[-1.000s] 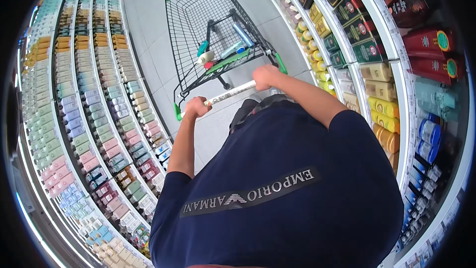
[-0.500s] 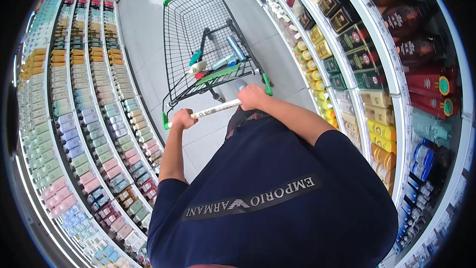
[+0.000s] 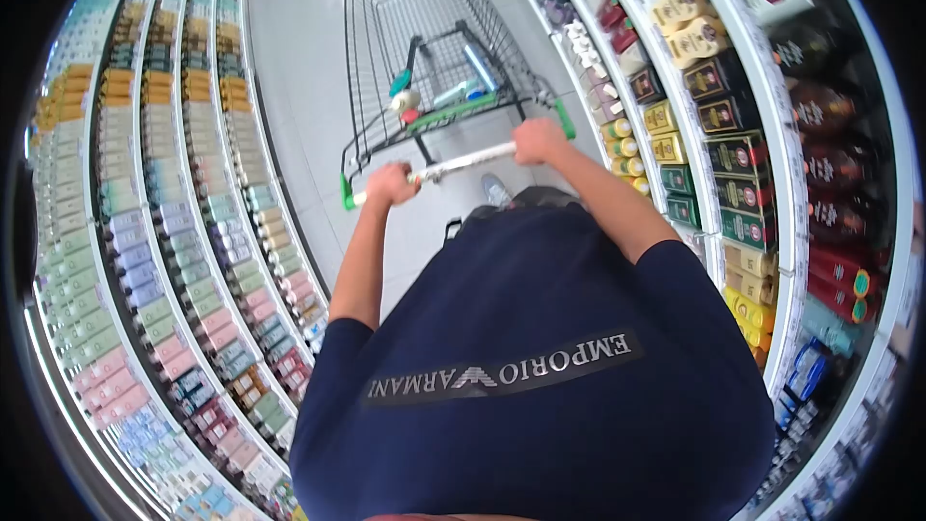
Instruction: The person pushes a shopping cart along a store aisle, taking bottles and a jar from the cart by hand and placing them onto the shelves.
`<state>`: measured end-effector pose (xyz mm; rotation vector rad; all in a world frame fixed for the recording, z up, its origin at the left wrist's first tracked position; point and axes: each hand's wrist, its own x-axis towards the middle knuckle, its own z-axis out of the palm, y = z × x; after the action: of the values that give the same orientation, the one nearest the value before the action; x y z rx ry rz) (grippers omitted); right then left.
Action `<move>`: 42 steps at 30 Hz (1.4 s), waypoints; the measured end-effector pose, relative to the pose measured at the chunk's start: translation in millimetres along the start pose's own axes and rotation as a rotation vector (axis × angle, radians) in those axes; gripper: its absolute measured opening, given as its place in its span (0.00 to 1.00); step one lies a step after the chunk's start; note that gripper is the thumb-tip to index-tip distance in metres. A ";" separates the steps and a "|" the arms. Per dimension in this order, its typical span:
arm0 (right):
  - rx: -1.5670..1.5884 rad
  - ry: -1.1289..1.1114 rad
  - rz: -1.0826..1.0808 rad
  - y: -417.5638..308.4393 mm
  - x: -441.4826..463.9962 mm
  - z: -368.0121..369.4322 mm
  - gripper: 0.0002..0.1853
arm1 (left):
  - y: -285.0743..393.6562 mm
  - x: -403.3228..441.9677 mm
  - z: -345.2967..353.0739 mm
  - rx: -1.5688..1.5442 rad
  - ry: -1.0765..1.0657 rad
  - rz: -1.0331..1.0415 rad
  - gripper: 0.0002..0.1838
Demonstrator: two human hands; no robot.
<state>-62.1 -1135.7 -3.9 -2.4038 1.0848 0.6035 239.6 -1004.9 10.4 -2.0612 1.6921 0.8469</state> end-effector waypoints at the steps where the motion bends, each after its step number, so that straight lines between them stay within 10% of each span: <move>1: 0.004 0.021 0.009 4.3 5.9 -6.4 0.15 | 2.4 5.8 -9.9 -0.001 -0.006 0.011 0.22; 25: 0.048 0.001 -0.180 114.5 126.6 -123.6 0.12 | 44.1 130.0 -98.8 -0.038 -0.019 -0.206 0.22; 31: 0.070 0.103 -0.280 137.9 143.4 -143.7 0.10 | 22.6 167.0 -153.0 -0.516 -0.331 0.049 0.27; 33: 0.052 0.125 -0.309 145.4 151.7 -140.8 0.09 | 18.5 187.9 -188.2 -1.031 -0.195 -0.009 0.23; 38: 0.093 0.249 -0.356 159.1 168.5 -130.7 0.10 | -23.5 304.6 -177.7 -1.147 0.234 -0.141 0.13; 42: 0.037 0.459 -0.471 162.9 183.3 -126.0 0.15 | -84.6 417.8 -71.8 -0.926 0.085 -0.312 0.35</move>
<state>-52.1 -1409.5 -35.3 -2.6993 0.6281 -0.1308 384.7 -1347.4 -209.8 -2.8508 1.0164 1.6476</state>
